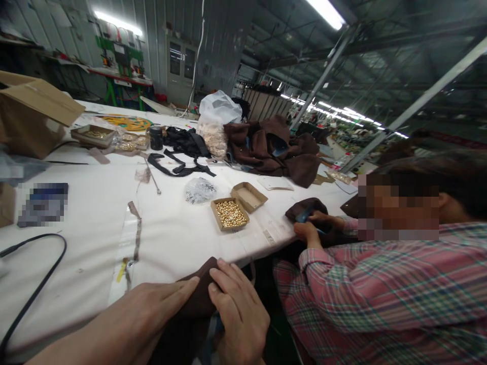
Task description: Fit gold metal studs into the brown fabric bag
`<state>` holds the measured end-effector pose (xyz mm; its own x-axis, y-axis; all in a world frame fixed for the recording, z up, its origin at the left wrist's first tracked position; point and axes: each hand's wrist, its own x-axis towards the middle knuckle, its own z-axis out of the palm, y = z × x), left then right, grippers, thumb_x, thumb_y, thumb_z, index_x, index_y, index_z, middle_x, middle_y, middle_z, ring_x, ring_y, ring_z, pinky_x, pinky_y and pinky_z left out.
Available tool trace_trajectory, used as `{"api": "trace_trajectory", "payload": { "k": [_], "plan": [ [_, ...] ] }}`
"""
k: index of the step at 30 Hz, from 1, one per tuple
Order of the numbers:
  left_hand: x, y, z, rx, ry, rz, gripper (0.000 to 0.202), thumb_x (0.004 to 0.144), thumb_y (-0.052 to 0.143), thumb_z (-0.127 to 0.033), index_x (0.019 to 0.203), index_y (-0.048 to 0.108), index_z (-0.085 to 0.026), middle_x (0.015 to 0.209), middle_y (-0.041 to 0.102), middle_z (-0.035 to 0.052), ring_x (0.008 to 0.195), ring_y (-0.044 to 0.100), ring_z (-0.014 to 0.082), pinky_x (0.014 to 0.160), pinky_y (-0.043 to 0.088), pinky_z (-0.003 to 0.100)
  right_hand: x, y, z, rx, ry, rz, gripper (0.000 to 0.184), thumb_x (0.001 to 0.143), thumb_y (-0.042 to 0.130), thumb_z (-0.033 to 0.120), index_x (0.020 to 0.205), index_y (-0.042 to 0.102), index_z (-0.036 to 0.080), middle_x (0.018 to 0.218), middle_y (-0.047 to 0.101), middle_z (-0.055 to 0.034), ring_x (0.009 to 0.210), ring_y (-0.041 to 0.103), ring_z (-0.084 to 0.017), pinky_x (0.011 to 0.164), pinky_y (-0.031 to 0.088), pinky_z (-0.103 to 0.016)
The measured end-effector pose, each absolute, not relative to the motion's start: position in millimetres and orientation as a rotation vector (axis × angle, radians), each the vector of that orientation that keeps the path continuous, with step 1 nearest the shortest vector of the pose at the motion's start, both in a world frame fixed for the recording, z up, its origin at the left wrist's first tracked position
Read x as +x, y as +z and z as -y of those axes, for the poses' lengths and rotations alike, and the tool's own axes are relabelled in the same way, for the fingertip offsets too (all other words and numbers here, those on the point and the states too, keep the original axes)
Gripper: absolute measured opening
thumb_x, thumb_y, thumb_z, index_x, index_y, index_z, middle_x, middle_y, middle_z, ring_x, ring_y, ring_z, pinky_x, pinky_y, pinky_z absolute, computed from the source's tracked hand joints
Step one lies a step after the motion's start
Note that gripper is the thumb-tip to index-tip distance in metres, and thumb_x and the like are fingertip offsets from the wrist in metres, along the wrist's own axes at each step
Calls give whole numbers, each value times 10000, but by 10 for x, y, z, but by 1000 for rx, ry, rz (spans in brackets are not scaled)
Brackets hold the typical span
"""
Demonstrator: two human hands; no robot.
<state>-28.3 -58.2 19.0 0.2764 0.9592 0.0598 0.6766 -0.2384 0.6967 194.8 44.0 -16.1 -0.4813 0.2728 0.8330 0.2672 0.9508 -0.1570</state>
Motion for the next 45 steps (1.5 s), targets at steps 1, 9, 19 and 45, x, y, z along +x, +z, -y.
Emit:
{"api": "trace_trajectory", "payload": {
  "k": [1,9,19,45],
  "plan": [
    [-298,171,610,2007,663,-1444,878,815,649,-89,1651,515,-322,1448,777,113,1210,796,352,995,697,416,1975,-130,-437,-362,7,2122,350,1005,521,-55,1140,765,157,1255,845,-125,1308,788,-266,1098,682,-422],
    [-380,507,932,1964,671,-1417,663,1024,532,-110,1627,567,-383,1426,793,87,1188,798,282,1052,665,375,2068,5,-347,-417,37,2303,483,1041,498,53,1432,752,176,1151,812,-140,1117,814,-232,895,705,-335],
    [-1147,492,-287,1449,1327,-1522,962,850,945,-507,1604,419,-227,879,532,-83,706,500,125,688,416,274,1685,-288,-485,-371,99,2328,523,867,441,-36,1263,720,159,1215,849,-111,1140,847,-216,973,707,-324],
    [-724,149,434,1548,786,-1317,876,808,929,-262,1600,579,-392,1573,688,4,1376,657,319,1167,503,404,1635,-778,-647,-412,153,2119,282,1049,557,-19,1205,724,147,1217,821,-136,1187,793,-214,1011,651,-376]
  ]
}}
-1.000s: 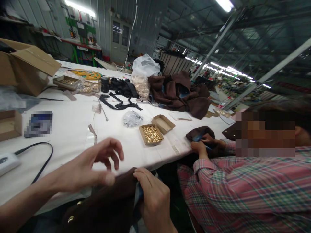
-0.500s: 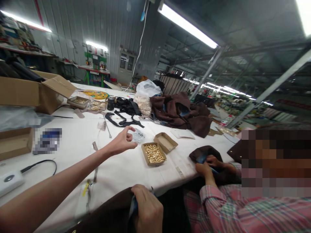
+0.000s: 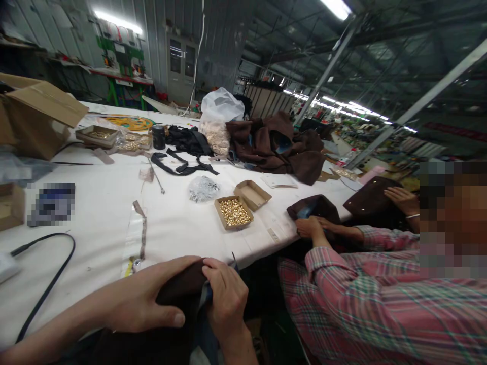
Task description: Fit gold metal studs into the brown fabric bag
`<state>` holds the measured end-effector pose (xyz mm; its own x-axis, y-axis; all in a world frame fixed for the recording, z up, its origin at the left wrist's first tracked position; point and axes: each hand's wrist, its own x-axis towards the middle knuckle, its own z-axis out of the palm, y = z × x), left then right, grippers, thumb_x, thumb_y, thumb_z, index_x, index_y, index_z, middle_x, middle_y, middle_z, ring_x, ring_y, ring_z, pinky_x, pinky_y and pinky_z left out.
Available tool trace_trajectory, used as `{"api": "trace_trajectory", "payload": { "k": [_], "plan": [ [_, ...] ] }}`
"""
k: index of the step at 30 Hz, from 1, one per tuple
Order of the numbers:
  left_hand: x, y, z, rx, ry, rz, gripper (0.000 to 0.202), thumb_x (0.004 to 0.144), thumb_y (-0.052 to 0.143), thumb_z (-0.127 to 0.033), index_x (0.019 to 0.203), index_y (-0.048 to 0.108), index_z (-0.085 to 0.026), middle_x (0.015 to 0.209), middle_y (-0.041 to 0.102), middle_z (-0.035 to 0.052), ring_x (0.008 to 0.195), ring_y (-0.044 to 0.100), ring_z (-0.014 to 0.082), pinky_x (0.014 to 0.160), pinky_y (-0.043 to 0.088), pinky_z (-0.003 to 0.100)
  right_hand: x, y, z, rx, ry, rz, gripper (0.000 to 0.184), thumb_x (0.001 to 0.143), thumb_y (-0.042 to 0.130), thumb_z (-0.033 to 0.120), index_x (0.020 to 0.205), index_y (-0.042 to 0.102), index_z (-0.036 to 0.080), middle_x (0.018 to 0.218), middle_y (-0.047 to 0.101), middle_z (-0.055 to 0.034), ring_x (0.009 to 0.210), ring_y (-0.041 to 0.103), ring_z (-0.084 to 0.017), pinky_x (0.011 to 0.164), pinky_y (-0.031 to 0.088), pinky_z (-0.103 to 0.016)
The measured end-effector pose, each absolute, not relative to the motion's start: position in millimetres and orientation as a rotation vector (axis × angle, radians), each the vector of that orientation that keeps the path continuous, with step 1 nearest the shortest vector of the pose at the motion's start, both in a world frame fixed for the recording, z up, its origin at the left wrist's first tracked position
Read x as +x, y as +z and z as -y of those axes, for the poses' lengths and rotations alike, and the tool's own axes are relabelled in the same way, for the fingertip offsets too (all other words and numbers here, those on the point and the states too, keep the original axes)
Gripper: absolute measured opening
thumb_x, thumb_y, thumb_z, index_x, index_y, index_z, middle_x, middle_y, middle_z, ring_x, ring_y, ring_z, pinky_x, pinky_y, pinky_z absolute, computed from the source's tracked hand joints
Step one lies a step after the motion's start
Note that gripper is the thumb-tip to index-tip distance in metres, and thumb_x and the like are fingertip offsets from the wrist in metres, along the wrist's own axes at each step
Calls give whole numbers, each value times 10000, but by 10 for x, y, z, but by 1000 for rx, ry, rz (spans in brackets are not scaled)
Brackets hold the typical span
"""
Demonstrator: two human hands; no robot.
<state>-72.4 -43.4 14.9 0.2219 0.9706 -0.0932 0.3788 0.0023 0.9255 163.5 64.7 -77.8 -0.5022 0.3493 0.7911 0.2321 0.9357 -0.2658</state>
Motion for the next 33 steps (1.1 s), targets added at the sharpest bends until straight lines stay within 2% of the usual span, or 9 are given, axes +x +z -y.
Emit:
{"api": "trace_trajectory", "payload": {
  "k": [4,8,10,13,16,20,25,29,33],
  "plan": [
    [-587,133,486,1647,928,-1309,594,835,661,-39,1356,730,-315,1318,811,-18,1159,743,234,1022,552,309,1599,-746,-617,-397,156,2102,261,1029,582,-42,1145,724,145,1201,820,-140,1162,793,-215,981,653,-373],
    [-631,49,489,1776,912,-1325,736,836,516,4,1485,672,-306,1366,812,41,1210,771,260,1085,573,339,1557,-662,-582,-385,128,2106,244,998,603,-49,1086,718,146,1124,814,-128,1076,785,-213,920,654,-371],
    [-673,20,495,1845,863,-1361,730,891,495,-17,1551,631,-299,1314,829,74,1179,792,278,1071,599,360,1552,-632,-562,-390,98,2106,248,990,592,-48,1082,722,142,1096,806,-128,1051,776,-213,892,650,-371],
    [-679,-1,511,1911,805,-1423,661,943,497,-39,1542,630,-286,1212,848,89,1089,817,278,990,632,341,1580,-632,-527,-415,80,2098,269,988,576,-57,1092,736,133,1103,801,-135,1058,773,-208,889,648,-365],
    [-622,-39,535,1958,789,-1439,618,916,529,-31,1476,650,-263,1172,850,91,1030,823,268,928,644,314,1636,-650,-489,-418,53,2097,268,992,578,-69,1095,742,116,1176,807,-163,1155,780,-223,964,659,-380],
    [-552,-150,565,2027,835,-1423,614,896,527,-11,1446,649,-255,1156,843,91,992,816,256,928,644,308,1687,-624,-453,-306,39,2110,276,974,570,-111,1079,732,87,1303,802,-203,1301,762,-279,1085,662,-458],
    [-495,-205,590,2075,837,-1480,558,911,502,-5,1395,662,-234,1055,825,79,874,792,233,824,634,284,1699,-570,-429,-296,57,2095,284,969,575,-108,1067,745,98,1191,818,-161,1218,783,-248,1029,689,-430],
    [-457,-180,616,2040,763,-1522,552,929,497,-16,1406,654,-248,1137,828,81,927,802,235,847,651,295,1728,-598,-424,-315,66,2106,284,959,573,-105,1060,746,97,1184,815,-163,1182,782,-238,996,672,-422],
    [-481,-263,620,2003,764,-1506,778,906,517,-37,1642,512,-292,1341,811,107,1123,806,278,1009,660,377,1775,-599,-459,-332,52,2129,318,983,513,-85,1085,752,97,1169,812,-175,1153,786,-236,960,647,-419]
  ]
}}
